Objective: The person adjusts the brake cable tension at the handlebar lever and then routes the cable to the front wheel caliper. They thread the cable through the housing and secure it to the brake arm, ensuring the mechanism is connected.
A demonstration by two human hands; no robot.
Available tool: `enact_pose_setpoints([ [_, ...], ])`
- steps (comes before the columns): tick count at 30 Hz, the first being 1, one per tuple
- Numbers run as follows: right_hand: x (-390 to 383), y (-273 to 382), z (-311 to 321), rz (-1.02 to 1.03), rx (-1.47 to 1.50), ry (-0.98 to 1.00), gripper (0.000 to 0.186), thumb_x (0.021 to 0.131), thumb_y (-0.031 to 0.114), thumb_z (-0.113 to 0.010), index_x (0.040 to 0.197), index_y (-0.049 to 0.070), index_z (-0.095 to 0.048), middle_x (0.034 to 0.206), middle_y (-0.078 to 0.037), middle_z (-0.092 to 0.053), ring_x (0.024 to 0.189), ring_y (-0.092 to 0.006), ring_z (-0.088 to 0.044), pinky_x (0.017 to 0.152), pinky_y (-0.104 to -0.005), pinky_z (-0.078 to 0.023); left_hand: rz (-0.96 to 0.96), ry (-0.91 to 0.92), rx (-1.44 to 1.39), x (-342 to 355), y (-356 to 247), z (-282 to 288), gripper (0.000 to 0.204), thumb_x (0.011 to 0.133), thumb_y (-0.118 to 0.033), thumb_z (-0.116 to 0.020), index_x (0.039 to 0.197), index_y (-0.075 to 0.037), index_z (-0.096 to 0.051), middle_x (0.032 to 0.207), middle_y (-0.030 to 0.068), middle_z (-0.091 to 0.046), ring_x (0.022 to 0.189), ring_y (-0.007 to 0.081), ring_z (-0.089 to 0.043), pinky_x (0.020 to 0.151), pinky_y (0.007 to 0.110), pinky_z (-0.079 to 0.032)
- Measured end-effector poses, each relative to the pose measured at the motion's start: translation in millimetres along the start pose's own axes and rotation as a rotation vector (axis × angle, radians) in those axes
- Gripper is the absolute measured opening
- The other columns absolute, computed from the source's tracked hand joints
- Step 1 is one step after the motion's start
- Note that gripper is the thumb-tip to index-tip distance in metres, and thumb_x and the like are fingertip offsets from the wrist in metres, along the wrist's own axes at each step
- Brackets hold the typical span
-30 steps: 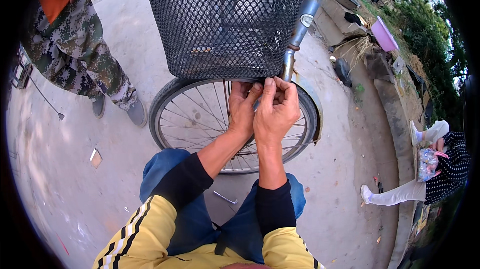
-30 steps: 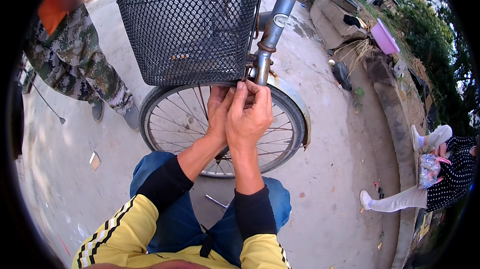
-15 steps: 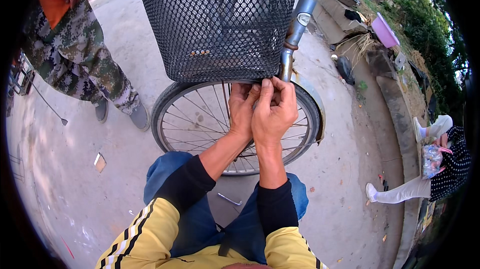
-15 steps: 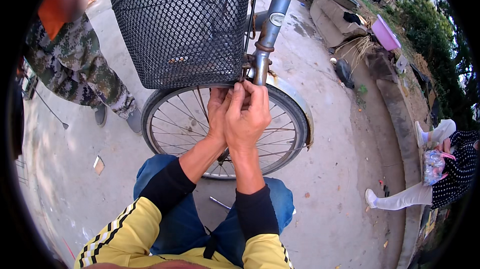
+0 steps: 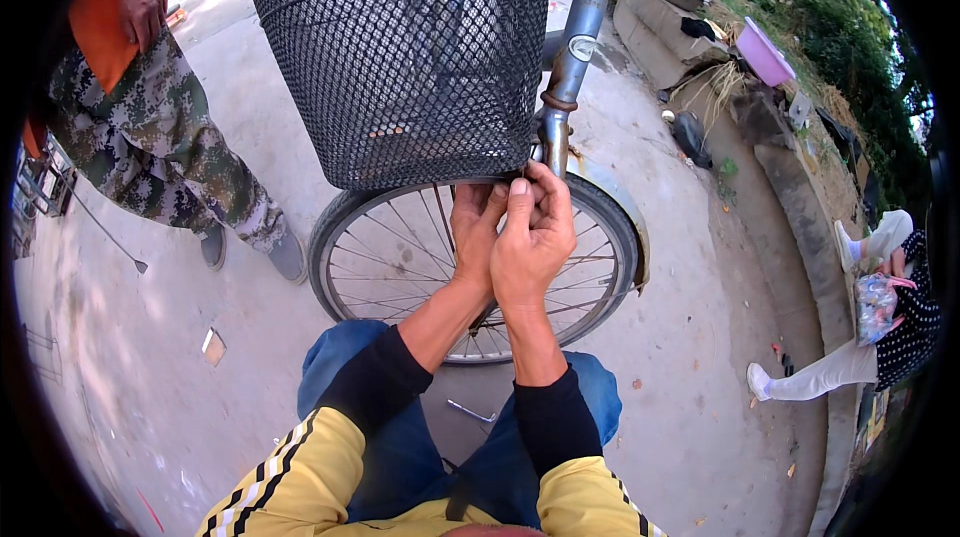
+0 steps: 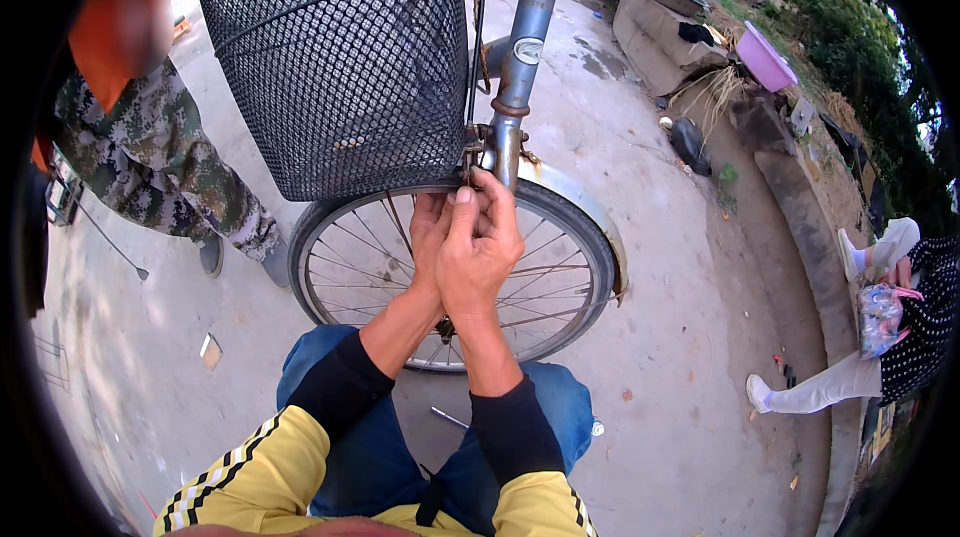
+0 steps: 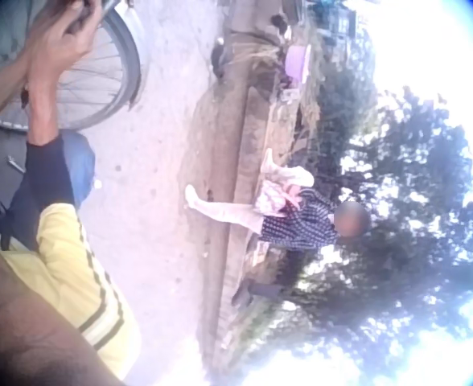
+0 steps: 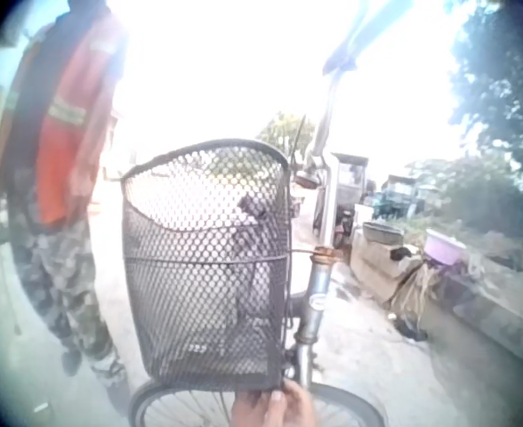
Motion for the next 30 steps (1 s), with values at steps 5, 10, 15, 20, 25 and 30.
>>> enact_pose_setpoints([
  [5,6,6,4,0.046,-0.134,0.038,0.016,0.105,0.008,-0.061,0.115,-0.005,-0.062,0.093,-0.013,-0.074,0.083,-0.0138,-0.07,0.073,-0.0295,-0.055,-0.021,-0.007,-0.053,-2,-1,-9,0.027,0.108,-0.014,-0.061,0.133,-0.009,-0.054,0.114,0.0013,-0.066,0.096,0.0099,-0.065,0.085,0.026,-0.054],
  [10,8,13,5,0.017,-0.179,0.029,0.018,0.104,0.012,-0.063,0.11,-0.005,-0.064,0.087,-0.015,-0.077,0.081,-0.0188,-0.075,0.073,-0.0338,-0.057,-0.041,-0.046,0.116,2,0,3,0.029,0.108,-0.017,-0.062,0.134,-0.008,-0.053,0.112,0.0015,-0.066,0.094,0.0106,-0.065,0.083,0.027,-0.054],
  [15,8,12,10,0.113,-0.318,0.003,0.016,0.104,0.011,-0.063,0.106,-0.004,-0.064,0.082,-0.014,-0.076,0.074,-0.0179,-0.073,0.067,-0.0337,-0.056,0.017,0.008,-0.068,-5,-3,-12,0.031,0.105,-0.014,-0.067,0.132,-0.005,-0.053,0.116,0.0035,-0.065,0.098,0.0122,-0.063,0.085,0.027,-0.054],
  [20,14,20,8,0.297,-0.657,0.05,0.013,0.1,0.009,-0.066,0.104,-0.003,-0.063,0.08,-0.015,-0.076,0.072,-0.0181,-0.075,0.063,-0.0347,-0.056,0.01,0.007,-0.058,-1,-3,-6,0.031,0.106,-0.012,-0.063,0.135,-0.005,-0.052,0.118,0.0042,-0.065,0.1,0.0129,-0.064,0.088,0.028,-0.054],
  [25,20,17,23,0.137,-0.433,0.156,0.012,0.098,0.011,-0.068,0.101,0.0,-0.065,0.082,-0.019,-0.076,0.073,-0.0332,-0.077,0.063,-0.04,-0.056,-0.064,-0.02,0.068,-1,5,-2,0.034,0.108,-0.017,-0.06,0.138,-0.003,-0.05,0.122,0.0058,-0.064,0.104,0.0149,-0.064,0.093,0.03,-0.053],
  [30,21,17,17,0.2,-0.445,0.131,0.012,0.098,0.012,-0.068,0.102,0.0,-0.066,0.082,-0.019,-0.076,0.073,-0.0356,-0.076,0.063,-0.0408,-0.057,-0.03,0.014,0.056,-1,-1,1,0.032,0.109,-0.019,-0.06,0.136,-0.003,-0.051,0.12,0.0055,-0.064,0.102,0.0149,-0.064,0.092,0.031,-0.054],
])
Point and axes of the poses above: each hand's wrist, its own x-axis towards the middle knuckle, its own z-axis out of the back of the hand, y = z × x, the point moved 3 cm from there along x, towards the middle knuckle
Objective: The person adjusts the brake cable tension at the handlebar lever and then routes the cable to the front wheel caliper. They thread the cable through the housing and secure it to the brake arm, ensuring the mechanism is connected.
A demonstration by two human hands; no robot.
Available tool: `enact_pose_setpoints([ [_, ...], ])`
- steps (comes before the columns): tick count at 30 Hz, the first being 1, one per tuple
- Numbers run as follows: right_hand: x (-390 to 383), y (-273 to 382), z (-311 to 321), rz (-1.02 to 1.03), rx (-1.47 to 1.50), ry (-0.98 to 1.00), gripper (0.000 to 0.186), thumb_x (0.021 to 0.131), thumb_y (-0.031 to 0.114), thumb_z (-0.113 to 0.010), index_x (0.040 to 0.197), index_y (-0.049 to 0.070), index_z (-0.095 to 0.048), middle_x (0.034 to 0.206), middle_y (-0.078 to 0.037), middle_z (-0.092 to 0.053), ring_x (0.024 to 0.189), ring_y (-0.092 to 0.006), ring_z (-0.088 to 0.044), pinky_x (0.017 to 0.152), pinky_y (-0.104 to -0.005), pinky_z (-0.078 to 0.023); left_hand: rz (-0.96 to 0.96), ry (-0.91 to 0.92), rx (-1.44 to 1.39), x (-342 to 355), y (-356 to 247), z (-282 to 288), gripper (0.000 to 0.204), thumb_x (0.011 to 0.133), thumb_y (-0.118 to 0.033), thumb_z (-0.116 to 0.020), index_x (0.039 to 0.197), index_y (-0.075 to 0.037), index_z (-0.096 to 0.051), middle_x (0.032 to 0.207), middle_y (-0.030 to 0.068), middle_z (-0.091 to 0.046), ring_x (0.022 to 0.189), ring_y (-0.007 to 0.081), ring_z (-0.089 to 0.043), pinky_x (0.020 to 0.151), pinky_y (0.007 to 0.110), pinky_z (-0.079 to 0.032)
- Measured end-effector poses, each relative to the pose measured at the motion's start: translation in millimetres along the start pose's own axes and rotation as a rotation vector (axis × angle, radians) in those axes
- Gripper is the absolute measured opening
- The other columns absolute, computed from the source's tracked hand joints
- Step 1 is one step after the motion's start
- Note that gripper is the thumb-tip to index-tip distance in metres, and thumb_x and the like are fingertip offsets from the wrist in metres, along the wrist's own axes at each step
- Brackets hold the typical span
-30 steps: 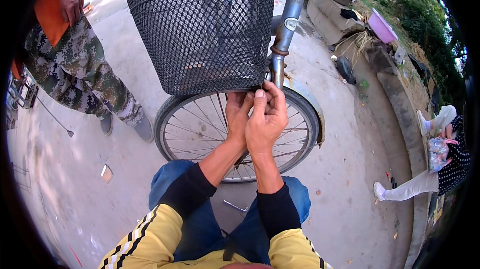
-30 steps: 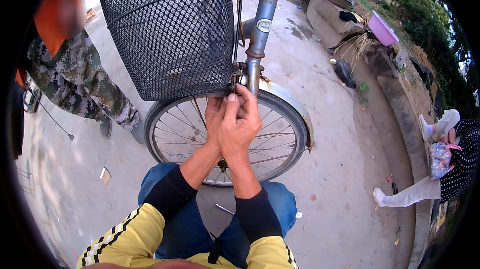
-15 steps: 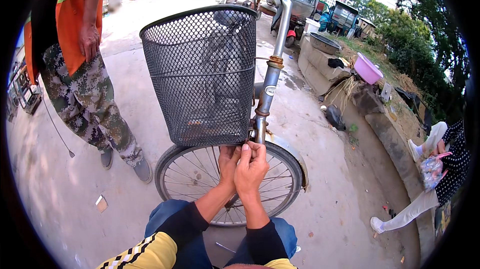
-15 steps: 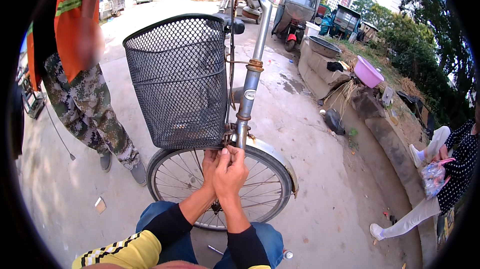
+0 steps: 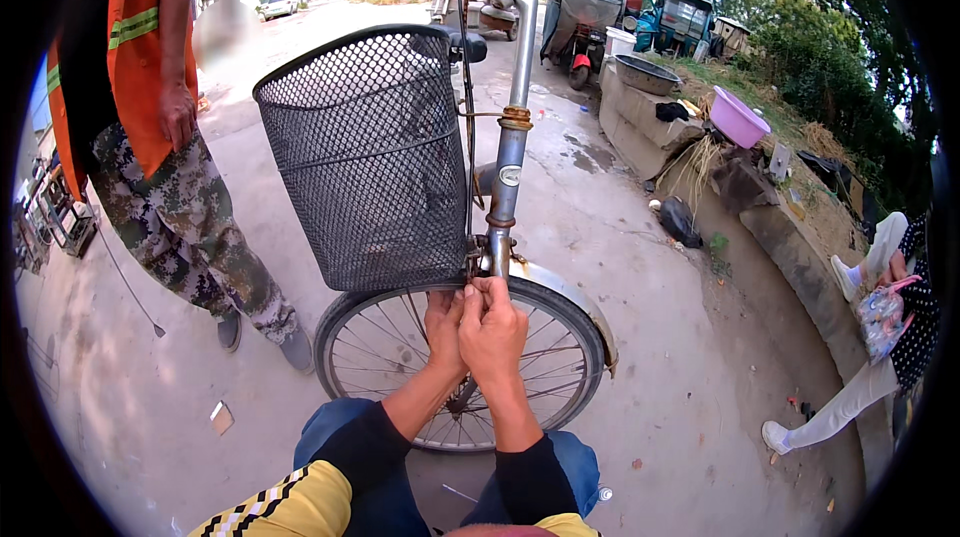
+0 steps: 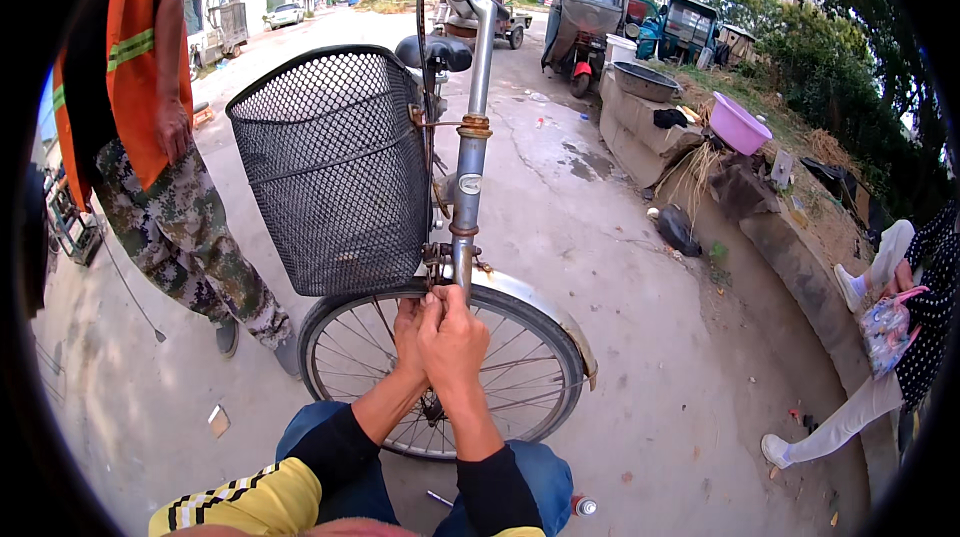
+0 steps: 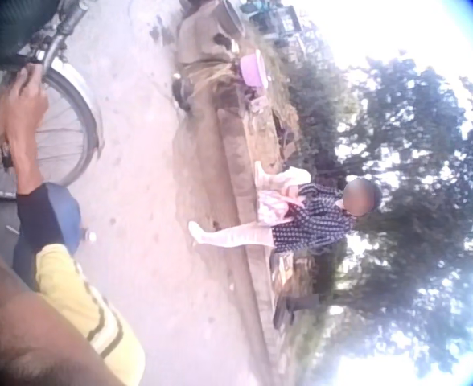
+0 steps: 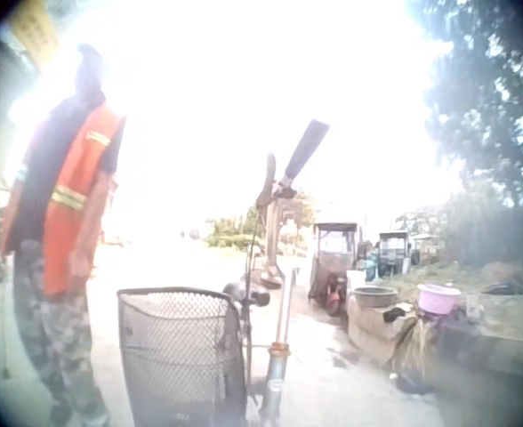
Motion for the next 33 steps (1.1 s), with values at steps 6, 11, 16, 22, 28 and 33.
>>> enact_pose_setpoints([
  [6,-2,-1,-1,0.03,-0.05,-0.035,0.011,0.098,0.01,-0.068,0.102,0.0,-0.067,0.081,-0.018,-0.076,0.073,-0.0318,-0.077,0.063,-0.0388,-0.057,0.036,0.012,-0.097,-1,3,-3,0.029,0.109,-0.018,-0.06,0.133,-0.004,-0.052,0.117,0.0041,-0.065,0.098,0.0127,-0.065,0.086,0.029,-0.055],
  [11,-1,-11,0,-0.21,0.365,0.075,0.015,0.099,0.01,-0.068,0.103,-0.004,-0.069,0.084,-0.018,-0.077,0.076,-0.0214,-0.076,0.069,-0.0349,-0.057,-0.008,-0.038,-0.041,2,8,3,0.034,0.108,-0.011,-0.058,0.14,-0.003,-0.05,0.129,0.0078,-0.063,0.116,0.0164,-0.061,0.1,0.031,-0.049],
  [16,-2,-5,0,-0.188,0.26,0.086,0.012,0.1,0.008,-0.066,0.102,-0.004,-0.067,0.088,-0.02,-0.077,0.082,-0.0192,-0.077,0.07,-0.0325,-0.056,0.041,-0.037,0.021,-2,4,3,0.031,0.108,-0.01,-0.058,0.137,-0.004,-0.052,0.129,0.007,-0.062,0.116,0.0149,-0.06,0.103,0.03,-0.047],
  [22,-14,-12,-12,0.001,0.106,-0.055,0.012,0.103,0.008,-0.066,0.106,-0.004,-0.066,0.083,-0.01,-0.075,0.075,-0.0103,-0.069,0.067,-0.0281,-0.055,0.021,-0.005,-0.091,-3,-3,-9,0.031,0.108,-0.02,-0.062,0.135,-0.009,-0.051,0.114,0.001,-0.064,0.09,0.0096,-0.064,0.076,0.026,-0.054],
  [28,-12,-2,-13,-0.129,0.201,-0.066,0.014,0.1,0.01,-0.068,0.109,-0.001,-0.068,0.085,-0.017,-0.076,0.075,-0.026,-0.077,0.068,-0.0357,-0.06,0.034,0.038,-0.091,-3,-4,-5,0.035,0.106,-0.013,-0.063,0.138,-0.01,-0.05,0.119,0.0019,-0.064,0.099,0.0104,-0.065,0.084,0.026,-0.055],
  [33,-9,-5,-16,-0.075,0.165,-0.128,0.014,0.1,0.009,-0.068,0.11,-0.001,-0.07,0.09,-0.016,-0.076,0.077,-0.0267,-0.077,0.068,-0.036,-0.059,0.013,0.03,-0.12,-1,-1,-4,0.036,0.106,-0.012,-0.062,0.14,-0.008,-0.05,0.126,0.0035,-0.063,0.107,0.0126,-0.065,0.092,0.028,-0.054],
])
Point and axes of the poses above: each hand's wrist, its own x-axis towards the middle knuckle, its own z-axis out of the back of the hand, y = z × x, the point moved 3 cm from there along x, towards the middle knuckle
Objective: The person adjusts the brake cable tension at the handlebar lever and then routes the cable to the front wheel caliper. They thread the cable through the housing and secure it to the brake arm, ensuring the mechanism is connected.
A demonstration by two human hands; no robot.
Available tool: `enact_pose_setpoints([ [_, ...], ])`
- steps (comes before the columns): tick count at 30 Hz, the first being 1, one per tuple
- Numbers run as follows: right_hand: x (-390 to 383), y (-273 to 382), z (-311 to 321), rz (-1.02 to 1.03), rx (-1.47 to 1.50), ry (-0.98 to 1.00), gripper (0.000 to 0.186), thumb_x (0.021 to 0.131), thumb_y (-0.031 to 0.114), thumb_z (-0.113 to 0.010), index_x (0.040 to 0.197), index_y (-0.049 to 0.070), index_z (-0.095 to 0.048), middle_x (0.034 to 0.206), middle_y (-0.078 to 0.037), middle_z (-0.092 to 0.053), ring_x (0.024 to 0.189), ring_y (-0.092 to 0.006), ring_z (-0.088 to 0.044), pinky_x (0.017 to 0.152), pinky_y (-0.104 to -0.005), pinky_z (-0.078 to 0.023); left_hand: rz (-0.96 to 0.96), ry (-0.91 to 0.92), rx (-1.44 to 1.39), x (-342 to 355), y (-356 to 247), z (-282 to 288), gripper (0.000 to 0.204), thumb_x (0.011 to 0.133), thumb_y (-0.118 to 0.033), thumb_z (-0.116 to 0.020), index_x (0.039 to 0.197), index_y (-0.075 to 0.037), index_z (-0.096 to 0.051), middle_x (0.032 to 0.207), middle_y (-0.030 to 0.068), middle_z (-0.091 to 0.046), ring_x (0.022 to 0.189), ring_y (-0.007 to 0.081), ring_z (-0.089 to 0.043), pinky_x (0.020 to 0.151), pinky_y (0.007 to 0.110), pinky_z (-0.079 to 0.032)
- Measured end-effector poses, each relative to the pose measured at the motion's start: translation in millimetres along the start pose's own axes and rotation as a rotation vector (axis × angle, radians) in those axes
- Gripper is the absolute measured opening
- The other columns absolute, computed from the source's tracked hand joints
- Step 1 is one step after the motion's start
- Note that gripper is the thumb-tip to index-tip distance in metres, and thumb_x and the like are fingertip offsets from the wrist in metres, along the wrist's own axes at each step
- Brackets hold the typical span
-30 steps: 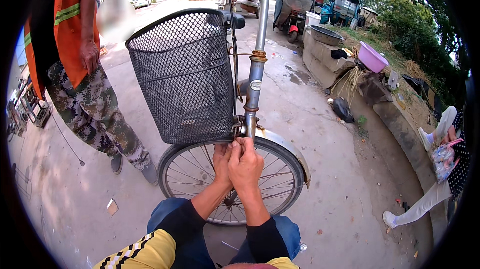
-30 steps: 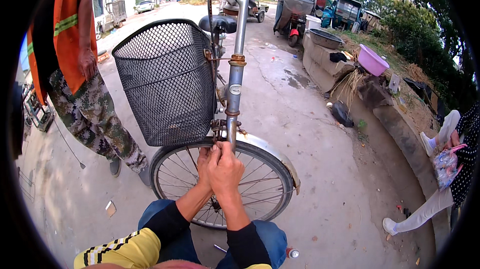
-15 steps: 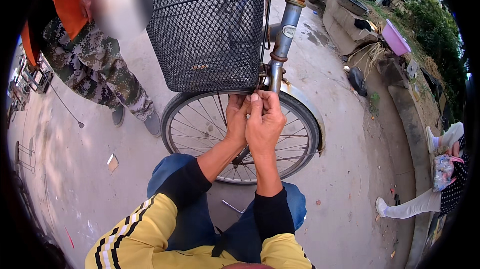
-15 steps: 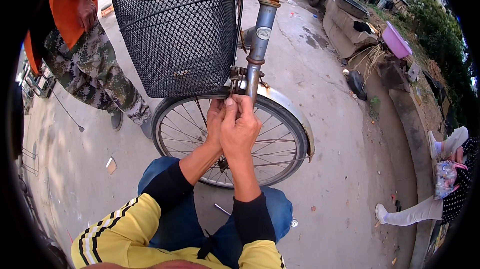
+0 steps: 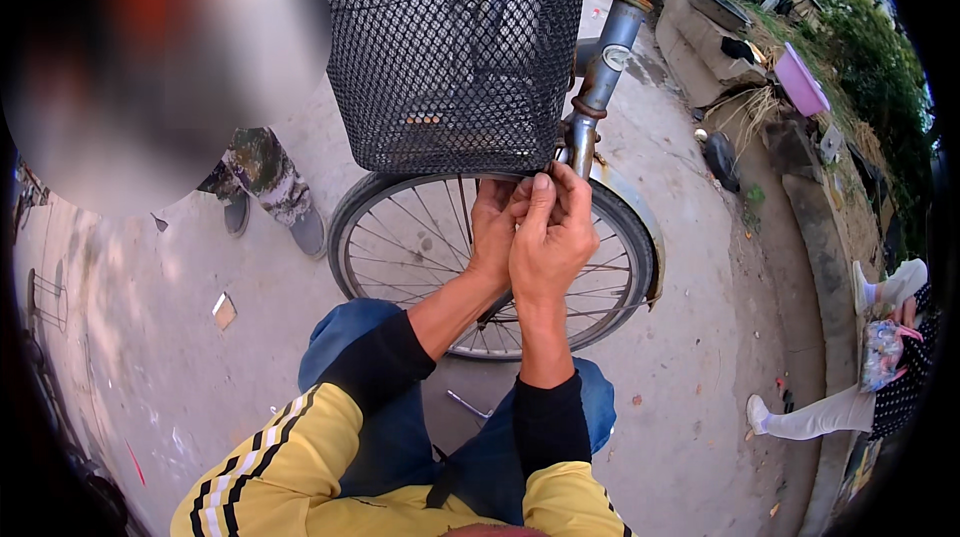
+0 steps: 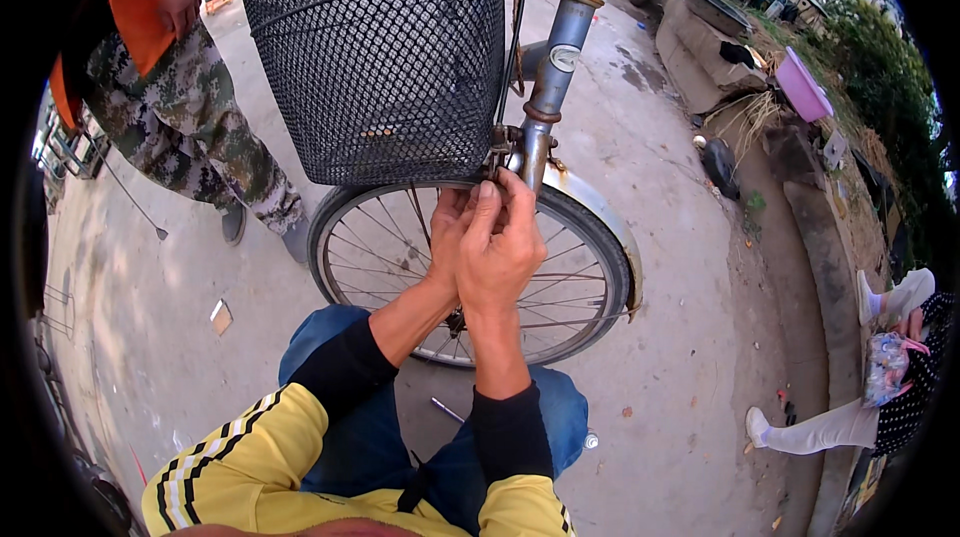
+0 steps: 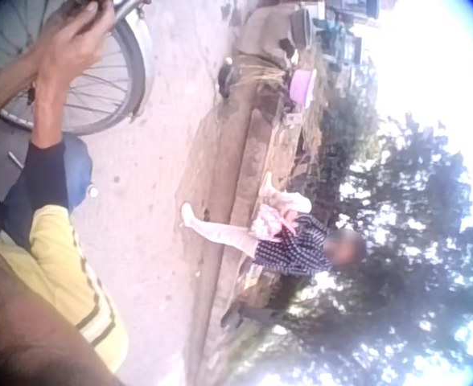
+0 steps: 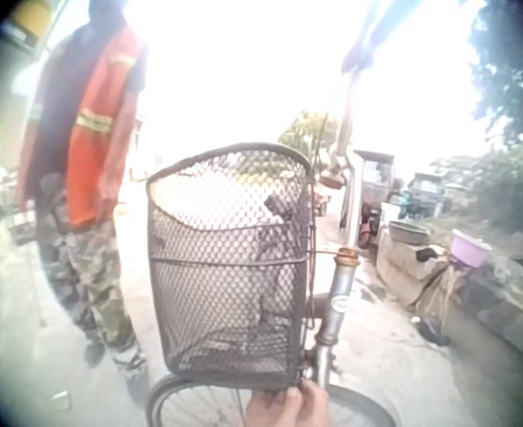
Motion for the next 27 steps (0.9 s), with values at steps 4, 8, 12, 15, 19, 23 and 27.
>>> enact_pose_setpoints([
  [4,3,0,2,0.272,-0.213,-0.043,0.016,0.097,0.006,-0.071,0.111,0.0,-0.071,0.094,-0.015,-0.073,0.076,-0.0306,-0.074,0.065,-0.0379,-0.057,0.012,-0.018,0.004,-1,-2,-2,0.035,0.108,-0.014,-0.061,0.14,-0.008,-0.051,0.128,0.0041,-0.064,0.111,0.013,-0.064,0.095,0.028,-0.053],
  [8,6,12,5,0.393,-0.305,-0.075,0.017,0.093,0.005,-0.073,0.11,0.0,-0.072,0.092,-0.014,-0.071,0.075,-0.032,-0.072,0.062,-0.0388,-0.055,-0.005,-0.011,0.025,-1,-4,-7,0.035,0.108,-0.017,-0.062,0.139,-0.007,-0.051,0.127,0.0041,-0.064,0.111,0.013,-0.063,0.095,0.029,-0.053],
  [12,6,13,5,0.283,-0.236,-0.047,0.014,0.092,0.004,-0.074,0.105,0.0,-0.072,0.091,-0.014,-0.072,0.075,-0.0307,-0.072,0.061,-0.0379,-0.054,-0.023,0.003,0.041,-1,-5,-5,0.033,0.108,-0.018,-0.062,0.138,-0.006,-0.052,0.126,0.0047,-0.064,0.108,0.0131,-0.063,0.092,0.029,-0.054],
  [15,7,7,7,0.209,-0.164,-0.002,0.012,0.095,0.004,-0.073,0.105,-0.003,-0.072,0.09,-0.012,-0.074,0.072,-0.0184,-0.071,0.061,-0.03,-0.055,-0.023,-0.027,0.108,1,1,5,0.032,0.108,-0.019,-0.062,0.136,-0.007,-0.053,0.123,0.0046,-0.065,0.101,0.013,-0.065,0.086,0.029,-0.056],
  [19,10,9,11,0.134,-0.06,0.023,0.013,0.096,0.005,-0.074,0.106,-0.004,-0.072,0.087,-0.01,-0.075,0.073,-0.0127,-0.072,0.063,-0.0262,-0.056,-0.017,-0.031,0.126,5,8,9,0.031,0.108,-0.022,-0.062,0.134,-0.008,-0.053,0.114,0.0037,-0.067,0.091,0.0124,-0.067,0.076,0.027,-0.056],
  [23,8,9,14,0.138,-0.117,0.023,0.014,0.094,0.006,-0.075,0.105,-0.003,-0.072,0.089,-0.012,-0.076,0.075,-0.0186,-0.075,0.065,-0.0305,-0.058,-0.008,-0.031,0.088,1,9,5,0.03,0.108,-0.023,-0.062,0.133,-0.008,-0.053,0.109,0.0028,-0.067,0.087,0.0114,-0.067,0.072,0.026,-0.056],
  [27,7,11,15,0.214,-0.171,0.034,0.012,0.093,0.007,-0.075,0.103,0.0,-0.072,0.089,-0.015,-0.074,0.072,-0.0289,-0.074,0.065,-0.0367,-0.058,0.0,-0.029,0.084,1,8,8,0.026,0.109,-0.021,-0.059,0.132,-0.008,-0.053,0.11,0.0025,-0.066,0.089,0.011,-0.066,0.075,0.026,-0.055],
])
Point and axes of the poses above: each hand's wrist, its own x-axis towards the middle knuckle, its own z-axis out of the back of the hand, y = z × x, the point moved 3 cm from there along x, towards the middle knuckle
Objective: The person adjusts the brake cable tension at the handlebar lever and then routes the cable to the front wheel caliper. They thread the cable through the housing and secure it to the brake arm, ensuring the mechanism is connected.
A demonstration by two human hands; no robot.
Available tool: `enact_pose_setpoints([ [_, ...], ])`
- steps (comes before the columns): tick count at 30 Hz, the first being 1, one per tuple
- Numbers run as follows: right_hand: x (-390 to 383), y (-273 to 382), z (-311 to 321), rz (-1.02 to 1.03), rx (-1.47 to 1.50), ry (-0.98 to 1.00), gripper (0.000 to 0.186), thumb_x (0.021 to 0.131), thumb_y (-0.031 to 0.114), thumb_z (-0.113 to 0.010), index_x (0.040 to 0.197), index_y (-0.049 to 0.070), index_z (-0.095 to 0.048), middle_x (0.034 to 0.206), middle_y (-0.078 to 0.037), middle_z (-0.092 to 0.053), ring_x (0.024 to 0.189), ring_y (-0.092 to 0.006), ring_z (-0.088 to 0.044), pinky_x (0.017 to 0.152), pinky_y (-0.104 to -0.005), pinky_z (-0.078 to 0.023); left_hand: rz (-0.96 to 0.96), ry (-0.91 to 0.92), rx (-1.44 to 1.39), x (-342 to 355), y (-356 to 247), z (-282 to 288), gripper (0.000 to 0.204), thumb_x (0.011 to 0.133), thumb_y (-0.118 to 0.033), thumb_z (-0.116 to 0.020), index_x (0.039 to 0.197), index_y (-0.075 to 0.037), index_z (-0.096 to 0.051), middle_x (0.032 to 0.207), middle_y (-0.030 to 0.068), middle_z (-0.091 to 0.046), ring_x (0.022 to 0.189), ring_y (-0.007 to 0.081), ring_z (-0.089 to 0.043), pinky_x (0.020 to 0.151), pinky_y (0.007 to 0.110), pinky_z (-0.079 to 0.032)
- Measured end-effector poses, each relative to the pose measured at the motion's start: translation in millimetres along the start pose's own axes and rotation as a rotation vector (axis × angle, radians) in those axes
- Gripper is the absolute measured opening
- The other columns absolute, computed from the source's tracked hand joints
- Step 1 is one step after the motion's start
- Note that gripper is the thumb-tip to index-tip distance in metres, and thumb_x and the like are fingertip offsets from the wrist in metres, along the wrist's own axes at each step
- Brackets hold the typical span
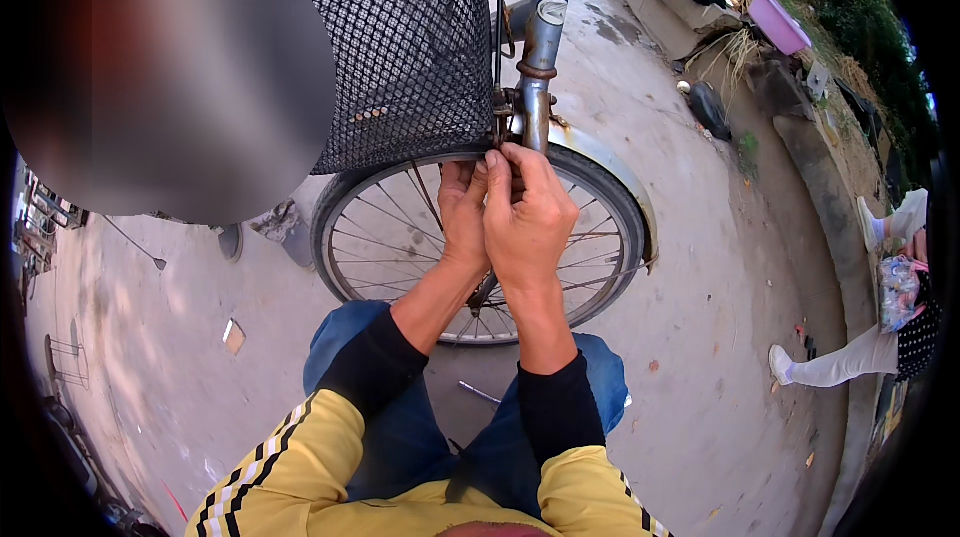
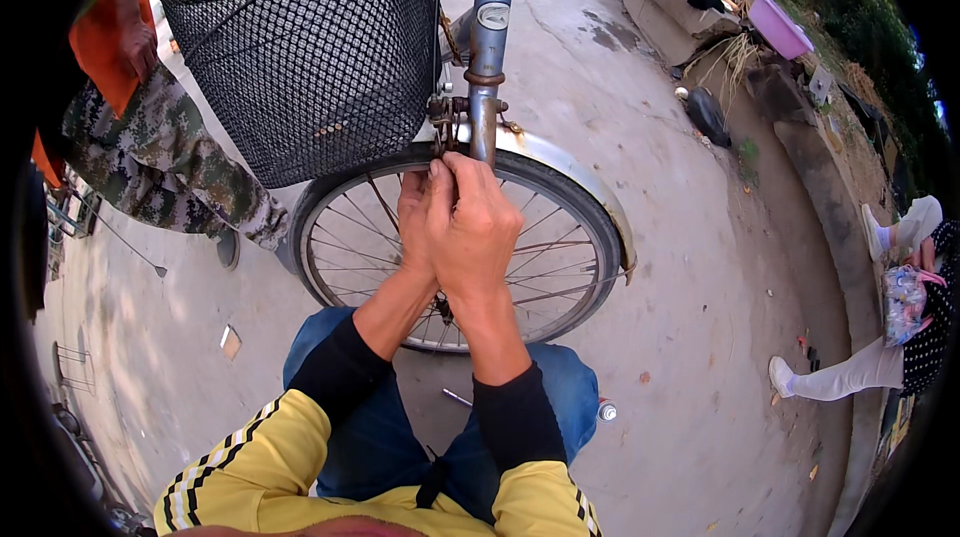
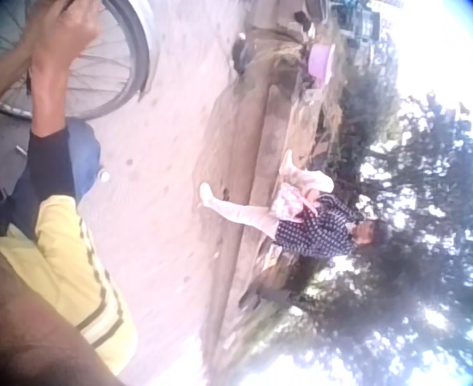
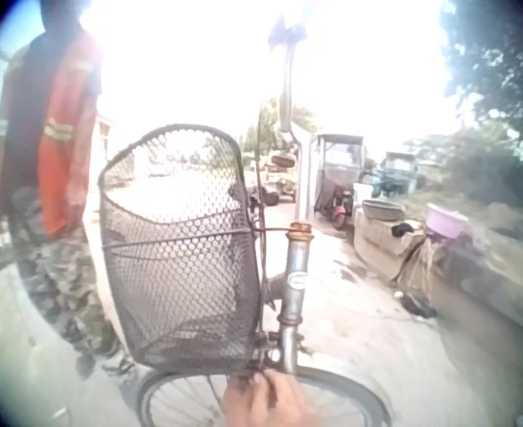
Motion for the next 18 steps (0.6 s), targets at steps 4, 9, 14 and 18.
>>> enact_pose_setpoints([
  [4,0,2,-1,0.058,-0.058,0.026,0.013,0.093,0.007,-0.075,0.102,-0.001,-0.072,0.086,-0.016,-0.074,0.069,-0.0263,-0.074,0.063,-0.0347,-0.057,0.003,0.016,-0.018,-1,-5,1,0.025,0.108,-0.019,-0.06,0.13,-0.008,-0.053,0.113,0.003,-0.065,0.094,0.0117,-0.065,0.08,0.027,-0.055],
  [9,6,7,6,-0.005,-0.095,0.095,0.014,0.094,0.013,-0.076,0.1,0.001,-0.072,0.086,-0.015,-0.073,0.069,-0.0273,-0.073,0.061,-0.0368,-0.056,0.04,0.037,-0.086,0,-6,-5,0.035,0.105,-0.024,-0.068,0.131,-0.007,-0.053,0.115,0.0034,-0.066,0.095,0.0117,-0.065,0.081,0.026,-0.054],
  [14,10,7,28,-0.004,-0.277,0.08,0.017,0.096,0.021,-0.072,0.098,0.005,-0.072,0.086,-0.012,-0.07,0.069,-0.0334,-0.07,0.059,-0.0426,-0.053,0.005,-0.006,0.051,6,16,6,0.032,0.109,-0.029,-0.061,0.13,-0.007,-0.054,0.114,0.0046,-0.066,0.096,0.014,-0.066,0.083,0.029,-0.055],
  [18,9,37,60,0.076,-0.144,-0.015,0.017,0.094,0.014,-0.071,0.084,0.001,-0.062,0.079,-0.012,-0.059,0.072,-0.031,-0.067,0.056,-0.0415,-0.051,0.078,0.034,0.219,-6,-15,3,0.029,0.113,-0.036,-0.051,0.12,-0.009,-0.058,0.112,0.0064,-0.066,0.098,0.0182,-0.066,0.085,0.036,-0.054],
])
Point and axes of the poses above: each hand's wrist, its own x-axis towards the middle knuckle, its own z-axis out of the back of the hand, y = z × x, the point moved 3 cm from there along x, towards the middle knuckle
